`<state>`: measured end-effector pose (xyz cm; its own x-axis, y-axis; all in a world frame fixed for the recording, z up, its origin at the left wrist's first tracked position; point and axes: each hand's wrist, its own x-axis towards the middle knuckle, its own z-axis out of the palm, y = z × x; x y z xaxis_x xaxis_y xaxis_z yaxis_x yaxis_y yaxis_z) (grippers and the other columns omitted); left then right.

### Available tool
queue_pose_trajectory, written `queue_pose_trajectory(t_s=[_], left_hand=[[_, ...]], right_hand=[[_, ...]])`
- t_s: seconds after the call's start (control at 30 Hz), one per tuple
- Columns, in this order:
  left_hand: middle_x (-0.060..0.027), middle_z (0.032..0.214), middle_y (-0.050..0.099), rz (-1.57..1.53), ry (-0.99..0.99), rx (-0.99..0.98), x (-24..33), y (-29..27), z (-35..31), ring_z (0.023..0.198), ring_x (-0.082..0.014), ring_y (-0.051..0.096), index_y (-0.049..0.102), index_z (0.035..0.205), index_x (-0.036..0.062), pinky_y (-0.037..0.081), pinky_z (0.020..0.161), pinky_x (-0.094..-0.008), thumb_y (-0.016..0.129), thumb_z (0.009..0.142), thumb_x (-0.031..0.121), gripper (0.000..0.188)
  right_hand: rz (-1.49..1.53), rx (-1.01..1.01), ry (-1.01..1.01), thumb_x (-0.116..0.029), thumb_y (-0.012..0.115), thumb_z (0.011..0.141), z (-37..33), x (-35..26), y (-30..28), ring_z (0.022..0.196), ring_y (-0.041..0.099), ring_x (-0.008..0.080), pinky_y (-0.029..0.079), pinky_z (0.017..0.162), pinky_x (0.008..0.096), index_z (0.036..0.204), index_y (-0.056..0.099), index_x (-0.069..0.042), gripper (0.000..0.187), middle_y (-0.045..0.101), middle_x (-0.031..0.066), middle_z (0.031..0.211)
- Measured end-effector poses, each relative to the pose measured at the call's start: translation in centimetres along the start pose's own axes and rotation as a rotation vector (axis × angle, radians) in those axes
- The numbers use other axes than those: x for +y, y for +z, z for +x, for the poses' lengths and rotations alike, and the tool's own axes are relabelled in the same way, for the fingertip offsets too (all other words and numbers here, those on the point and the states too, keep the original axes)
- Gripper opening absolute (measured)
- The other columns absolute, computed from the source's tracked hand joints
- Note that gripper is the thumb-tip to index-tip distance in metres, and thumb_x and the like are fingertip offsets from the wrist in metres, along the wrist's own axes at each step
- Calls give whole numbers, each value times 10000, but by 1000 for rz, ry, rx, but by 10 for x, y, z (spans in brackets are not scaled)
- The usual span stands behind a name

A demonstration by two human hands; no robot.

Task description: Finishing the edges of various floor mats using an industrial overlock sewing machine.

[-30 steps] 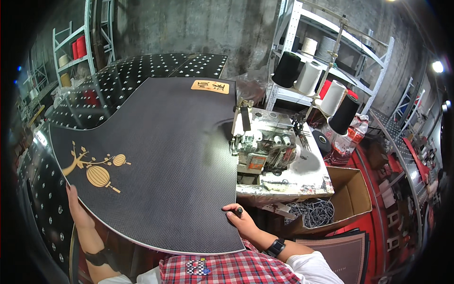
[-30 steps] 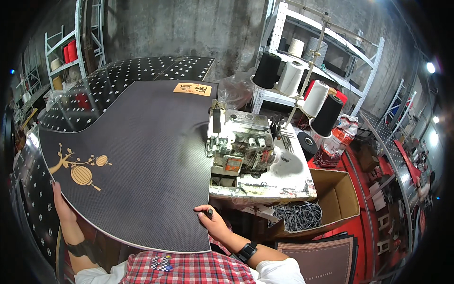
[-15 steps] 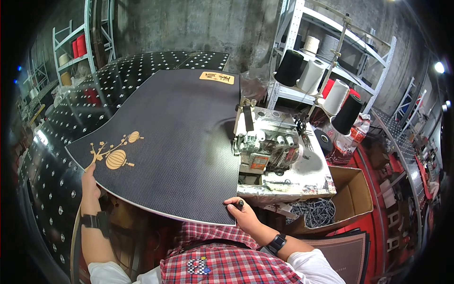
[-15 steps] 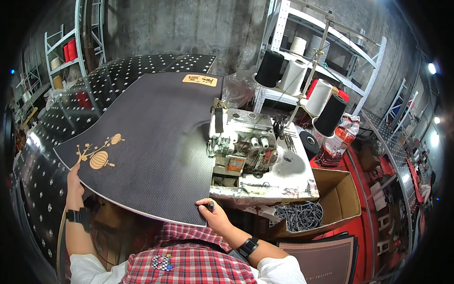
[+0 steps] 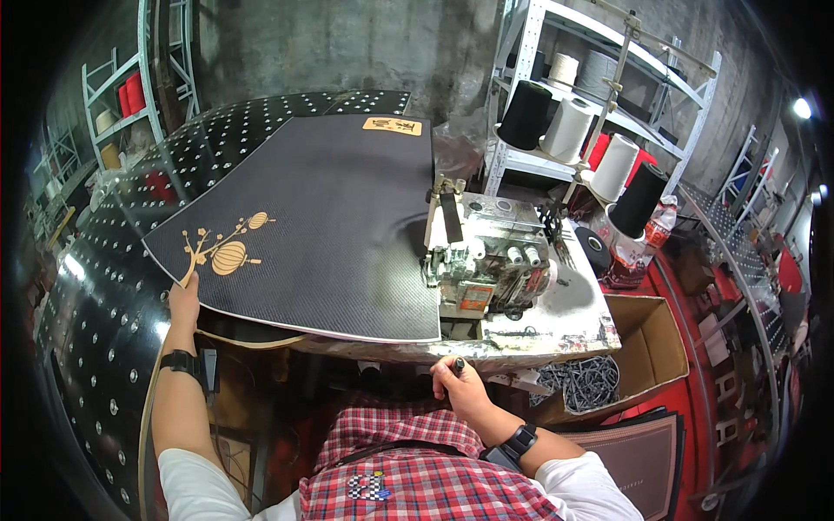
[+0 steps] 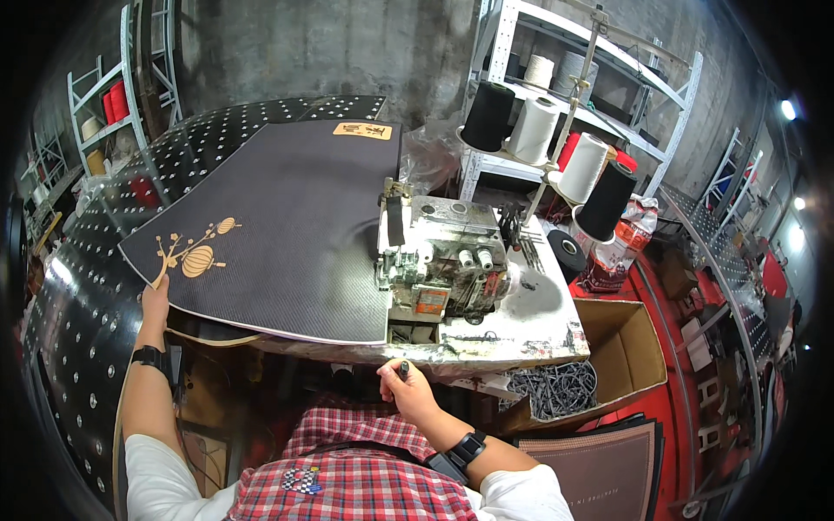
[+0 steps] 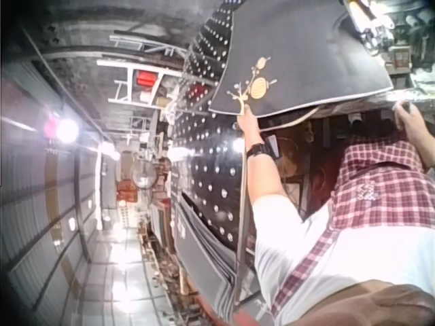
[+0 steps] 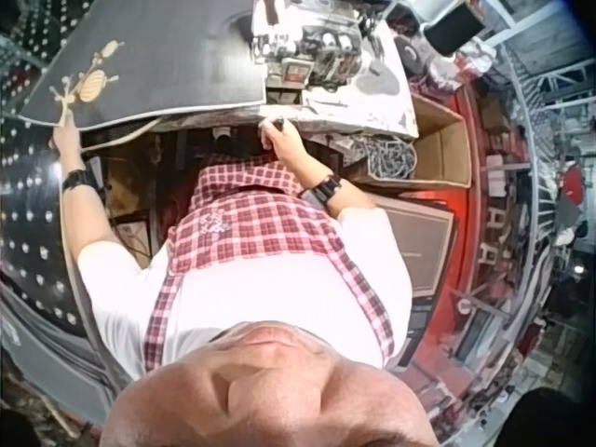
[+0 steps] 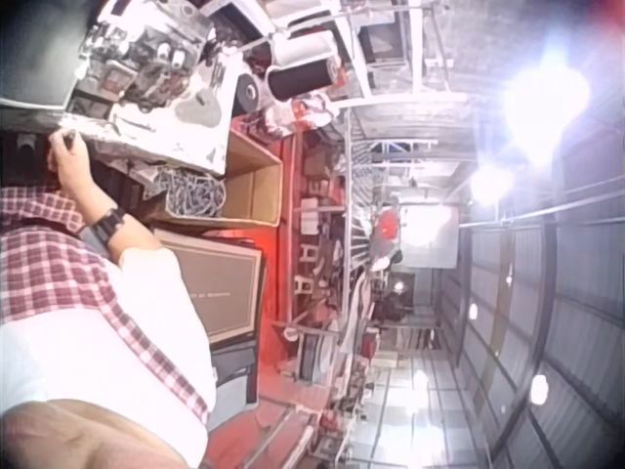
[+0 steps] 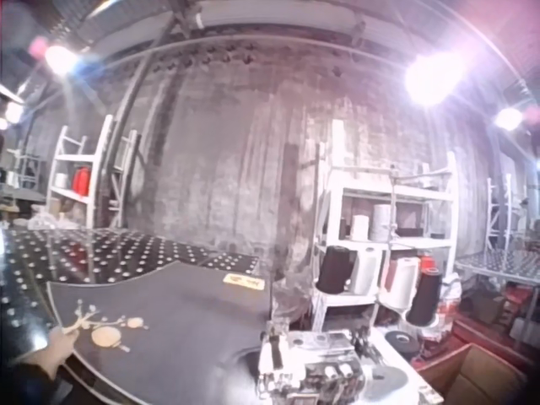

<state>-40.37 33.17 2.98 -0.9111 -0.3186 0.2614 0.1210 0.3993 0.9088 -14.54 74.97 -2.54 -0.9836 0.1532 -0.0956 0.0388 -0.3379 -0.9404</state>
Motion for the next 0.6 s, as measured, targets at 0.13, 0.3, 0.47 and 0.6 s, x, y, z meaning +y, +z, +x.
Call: queue_pose_trajectory(t_s=[0.13, 0.3, 0.47, 0.6], left_hand=[[-203, 984, 562, 290, 168, -9, 3, 14, 15, 935, -335, 525, 532, 1004, -30, 403, 767, -350, 477, 824, 248, 336], [-222, 900, 577, 416, 184, -59, -2, 24, 38, 873, -366, 538, 556, 953, -26, 414, 725, -380, 501, 803, 313, 374], [-227, 850, 582, 503, 88, -43, 2, 37, 48, 828, -370, 547, 566, 908, -41, 416, 698, -389, 499, 800, 351, 412], [-199, 723, 586, 482, -51, -70, 13, 41, 44, 670, -322, 573, 573, 857, -51, 418, 612, -374, 494, 802, 378, 440]], right_hand=[[-4, 29, 3, -180, 465, 861, 2, 2, -3, 518, 438, 88, 383, 483, 216, 815, 480, -55, 134, 473, 15, 594], [-16, 52, 23, -182, 469, 859, 4, 5, -4, 524, 441, 91, 383, 486, 218, 812, 480, -55, 136, 476, 18, 603], [-5, 52, 32, -187, 473, 856, 7, 8, -7, 526, 441, 91, 383, 490, 219, 813, 481, -57, 138, 477, 18, 606], [-8, 65, 34, -192, 473, 857, 8, 7, -6, 527, 442, 91, 384, 493, 220, 816, 482, -57, 141, 478, 19, 609]])
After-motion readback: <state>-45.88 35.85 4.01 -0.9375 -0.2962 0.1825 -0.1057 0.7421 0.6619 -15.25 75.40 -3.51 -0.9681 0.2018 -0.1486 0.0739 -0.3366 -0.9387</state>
